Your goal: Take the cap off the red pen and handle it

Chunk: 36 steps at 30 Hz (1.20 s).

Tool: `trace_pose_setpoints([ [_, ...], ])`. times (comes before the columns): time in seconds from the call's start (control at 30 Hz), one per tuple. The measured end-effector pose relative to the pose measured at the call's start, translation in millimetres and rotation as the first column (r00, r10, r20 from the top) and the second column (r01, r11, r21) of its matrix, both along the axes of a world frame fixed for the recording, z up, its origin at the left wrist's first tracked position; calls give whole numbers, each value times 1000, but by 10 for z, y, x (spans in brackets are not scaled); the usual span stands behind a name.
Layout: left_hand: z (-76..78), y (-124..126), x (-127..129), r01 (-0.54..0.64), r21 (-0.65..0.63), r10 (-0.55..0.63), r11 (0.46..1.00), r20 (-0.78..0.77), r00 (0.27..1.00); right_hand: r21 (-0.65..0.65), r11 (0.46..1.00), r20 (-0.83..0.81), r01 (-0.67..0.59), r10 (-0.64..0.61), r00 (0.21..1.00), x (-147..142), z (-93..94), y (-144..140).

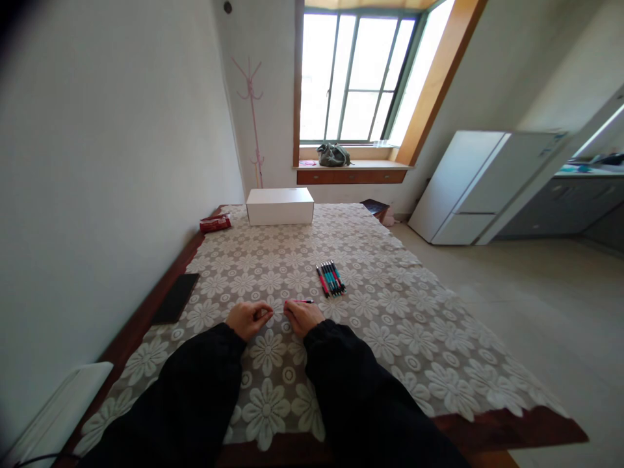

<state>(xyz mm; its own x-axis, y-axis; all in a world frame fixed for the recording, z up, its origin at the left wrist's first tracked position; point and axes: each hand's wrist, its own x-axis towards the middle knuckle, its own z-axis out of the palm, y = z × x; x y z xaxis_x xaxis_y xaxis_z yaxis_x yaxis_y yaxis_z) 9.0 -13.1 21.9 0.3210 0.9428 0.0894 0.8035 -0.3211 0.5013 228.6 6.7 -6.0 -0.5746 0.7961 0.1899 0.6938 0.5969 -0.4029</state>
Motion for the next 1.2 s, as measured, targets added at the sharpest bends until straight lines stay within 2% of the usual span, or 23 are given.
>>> trace_pose_setpoints([
  [0.33,17,-4,24,-35,-23,34,999,-18,999,-40,998,-27,57,-58,998,-3,-8,-32],
  [0.57,15,14,31,19,-57,-21,998,-28,999,-29,999,-57,33,-34,998,-3,-49,-16],
  [1.03,-48,22,52,38,-44,-40,998,-58,998,-4,1000,-58,-3,2,998,-28,-214,27],
  [1.2,-47,35,48,-19,-39,17,999,-72,997,-10,1000,-57,7,-7,998,-37,-177,16],
])
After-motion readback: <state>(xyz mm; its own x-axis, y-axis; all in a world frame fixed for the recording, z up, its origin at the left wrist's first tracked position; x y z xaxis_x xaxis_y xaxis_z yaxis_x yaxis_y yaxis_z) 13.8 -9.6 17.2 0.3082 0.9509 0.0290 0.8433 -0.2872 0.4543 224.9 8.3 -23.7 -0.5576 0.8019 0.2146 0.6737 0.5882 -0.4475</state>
